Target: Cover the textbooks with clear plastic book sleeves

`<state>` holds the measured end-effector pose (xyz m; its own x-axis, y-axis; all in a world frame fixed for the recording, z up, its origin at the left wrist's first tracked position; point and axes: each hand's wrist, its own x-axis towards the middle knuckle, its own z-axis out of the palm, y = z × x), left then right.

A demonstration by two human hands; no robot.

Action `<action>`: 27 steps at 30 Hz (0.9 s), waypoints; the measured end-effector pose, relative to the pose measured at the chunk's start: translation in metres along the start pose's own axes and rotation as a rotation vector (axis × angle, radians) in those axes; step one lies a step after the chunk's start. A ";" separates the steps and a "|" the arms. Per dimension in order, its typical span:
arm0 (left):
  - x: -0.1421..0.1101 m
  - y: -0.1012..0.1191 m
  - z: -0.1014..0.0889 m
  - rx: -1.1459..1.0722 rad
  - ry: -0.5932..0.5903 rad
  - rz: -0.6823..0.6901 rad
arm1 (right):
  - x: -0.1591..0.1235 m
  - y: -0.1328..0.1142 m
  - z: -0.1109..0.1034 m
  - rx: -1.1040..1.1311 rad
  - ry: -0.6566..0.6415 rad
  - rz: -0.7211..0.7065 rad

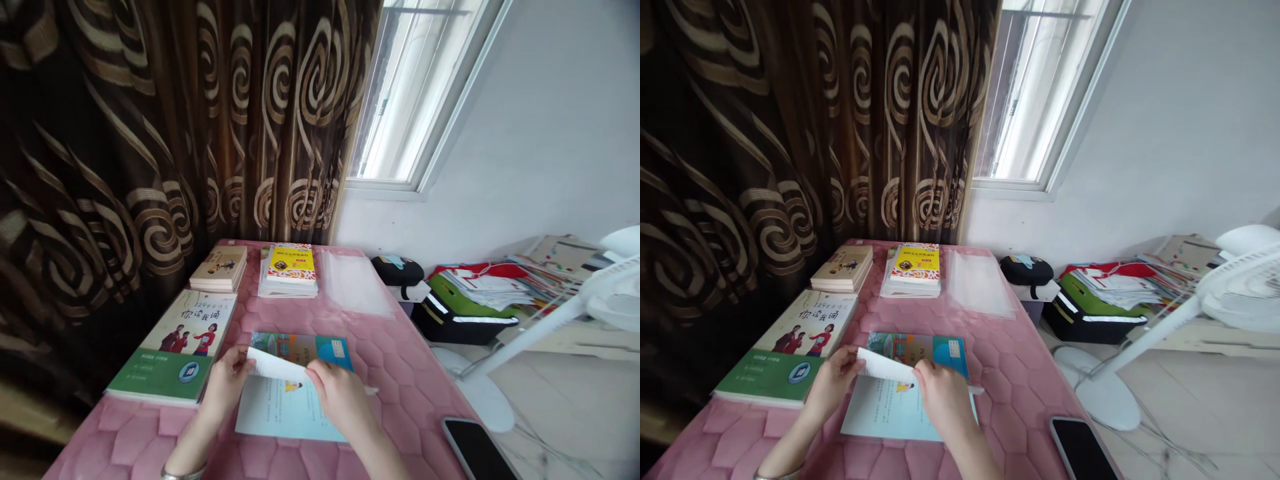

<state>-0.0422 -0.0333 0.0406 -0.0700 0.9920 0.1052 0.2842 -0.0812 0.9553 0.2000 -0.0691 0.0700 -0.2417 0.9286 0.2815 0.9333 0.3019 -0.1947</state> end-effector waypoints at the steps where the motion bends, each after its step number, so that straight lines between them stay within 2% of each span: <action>1: 0.005 -0.003 0.004 -0.058 0.039 -0.016 | 0.006 0.000 -0.001 -0.002 0.046 -0.004; 5: 0.026 -0.008 0.018 -0.237 0.148 -0.082 | 0.030 -0.008 -0.001 0.018 0.201 0.000; 8: 0.037 -0.007 0.022 -0.291 0.190 -0.131 | 0.042 -0.018 0.007 0.055 0.247 -0.074; 11: 0.041 -0.003 0.023 -0.309 0.185 -0.153 | 0.047 -0.026 0.018 0.093 0.218 -0.185; 14: 0.041 0.002 0.021 -0.298 0.119 -0.144 | 0.047 -0.031 0.020 0.108 0.149 -0.187; 16: 0.040 0.004 0.021 -0.265 0.099 -0.143 | 0.044 -0.032 0.012 0.125 0.085 -0.165; 19: 0.040 0.007 0.020 -0.208 0.129 -0.156 | 0.037 -0.032 -0.007 0.192 0.001 -0.174; 23: 0.045 0.010 0.021 -0.122 0.136 -0.142 | 0.035 -0.032 -0.023 0.223 0.025 -0.260; 25: 0.051 0.010 0.023 -0.052 0.141 -0.111 | 0.039 -0.031 -0.017 0.176 0.037 -0.304; 27: 0.057 0.009 0.026 0.044 0.153 -0.084 | 0.045 -0.029 -0.003 0.116 0.022 -0.317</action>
<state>-0.0187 0.0253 0.0483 -0.2387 0.9686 0.0692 0.3125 0.0092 0.9499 0.1626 -0.0368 0.0913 -0.5081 0.7801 0.3651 0.7756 0.5988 -0.1999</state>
